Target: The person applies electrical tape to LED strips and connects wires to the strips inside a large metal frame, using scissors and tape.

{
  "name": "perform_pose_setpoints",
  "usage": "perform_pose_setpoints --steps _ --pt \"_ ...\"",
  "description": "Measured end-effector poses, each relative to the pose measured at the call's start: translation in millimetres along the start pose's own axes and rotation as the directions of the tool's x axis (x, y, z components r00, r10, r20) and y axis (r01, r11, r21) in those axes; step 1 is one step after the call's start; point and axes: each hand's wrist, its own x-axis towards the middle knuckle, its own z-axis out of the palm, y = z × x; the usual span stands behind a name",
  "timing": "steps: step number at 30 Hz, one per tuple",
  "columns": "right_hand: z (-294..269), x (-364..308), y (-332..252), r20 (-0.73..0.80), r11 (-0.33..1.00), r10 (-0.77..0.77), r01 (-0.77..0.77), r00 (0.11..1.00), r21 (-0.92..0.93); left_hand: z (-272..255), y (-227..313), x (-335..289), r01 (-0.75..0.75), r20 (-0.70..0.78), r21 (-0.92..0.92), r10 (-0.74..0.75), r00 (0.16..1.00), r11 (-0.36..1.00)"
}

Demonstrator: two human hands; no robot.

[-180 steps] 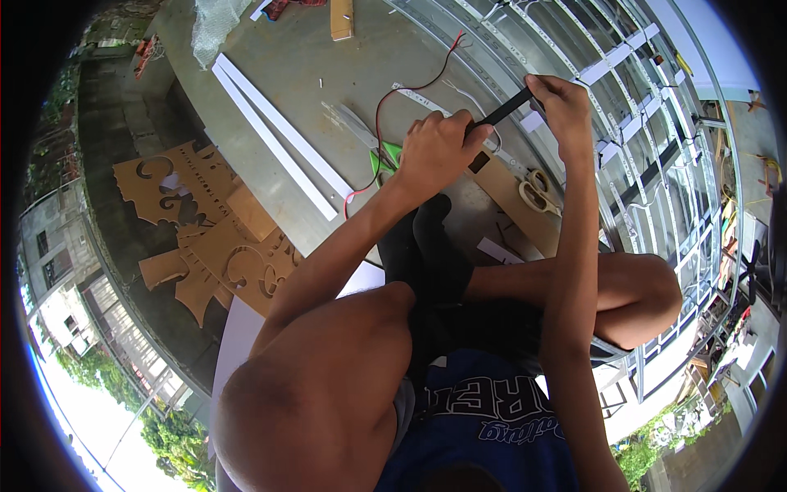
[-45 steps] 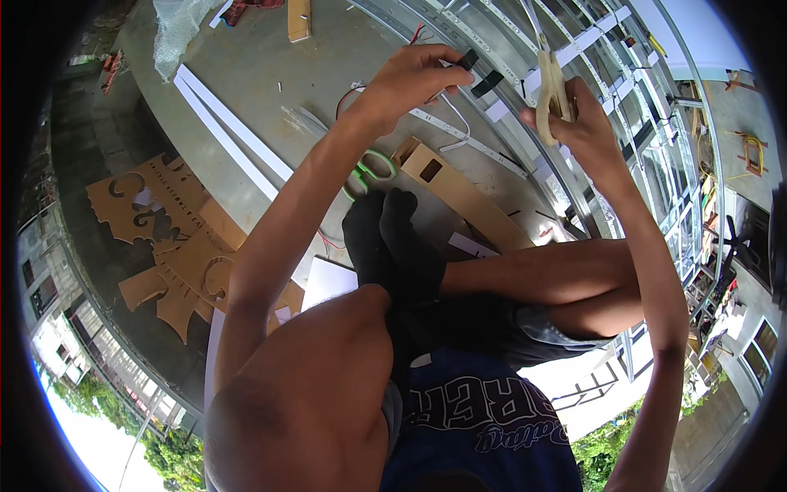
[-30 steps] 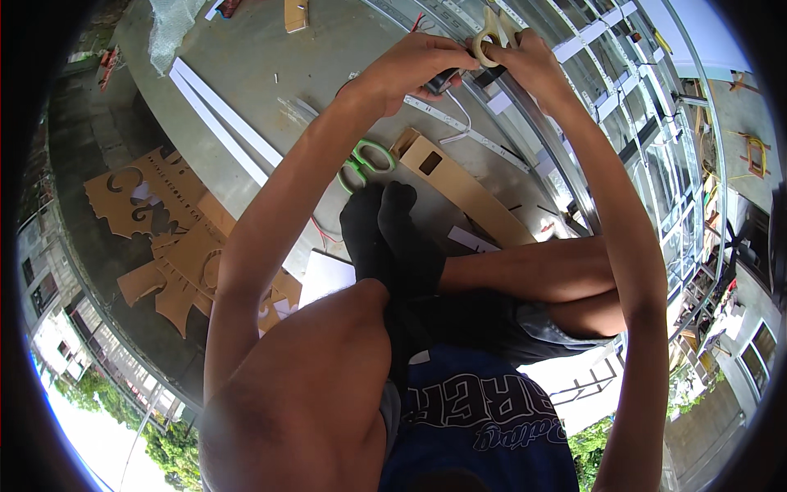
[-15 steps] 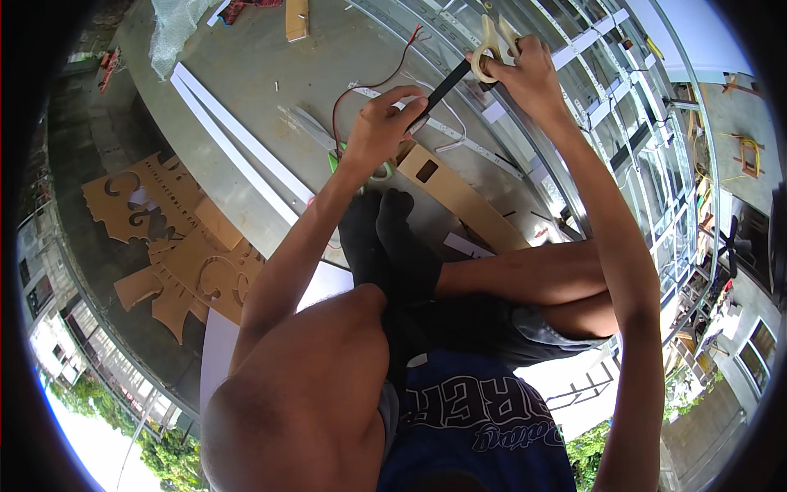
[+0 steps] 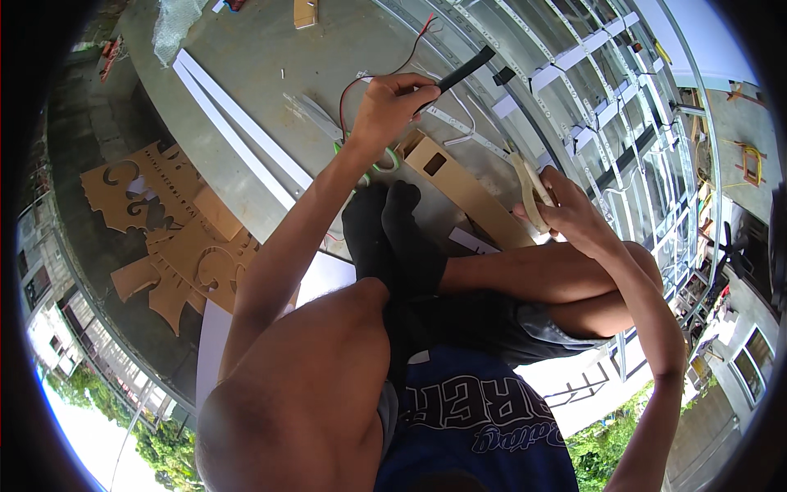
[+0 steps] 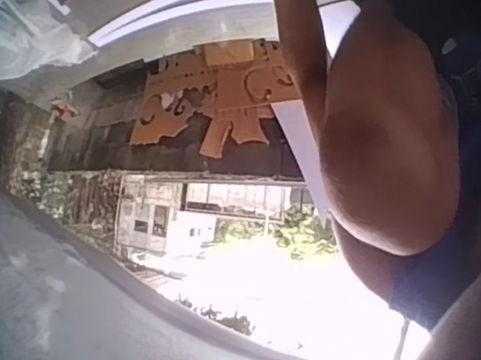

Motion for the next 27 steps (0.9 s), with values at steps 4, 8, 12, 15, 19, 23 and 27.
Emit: perform_pose_setpoints --steps 4,8,12,15,19,23,27 --pt "1.9 19.2 -1.7 -0.018 0.999 -0.027 0.028 0.999 0.029 -1.2 3.0 -1.4 0.052 0.019 -0.01 -0.052 0.998 0.999" --pt "2.4 29.0 -7.3 -0.012 0.987 0.05 -0.048 0.999 0.152 -1.0 4.3 -1.5 0.051 0.017 -0.026 -0.05 0.999 0.998" --pt "1.8 34.4 -5.8 -0.046 0.988 0.052 -0.045 0.998 0.145 0.6 4.1 -1.0 0.053 0.015 -0.065 -0.053 0.999 0.996" --pt "0.7 36.5 -2.6 -0.05 0.99 0.033 -0.026 0.998 0.137 0.2 4.2 -0.9 0.048 0.02 -0.066 -0.047 0.999 0.997" --pt "-1.2 37.4 -4.7 -0.076 0.988 -0.007 0.018 0.997 0.151 -0.4 5.7 -1.3 0.063 0.024 -0.063 -0.062 0.998 0.996" --pt "-8.5 37.4 -13.6 -0.004 0.991 -0.004 0.004 1.0 0.134 -0.1 4.6 -1.8 0.057 0.019 -0.076 -0.055 0.998 0.995" --pt "-12.4 32.7 -15.3 0.106 0.997 -0.007 -0.001 0.994 0.079 -10.9 -8.7 0.6 0.048 0.052 -0.048 -0.046 0.998 0.998"
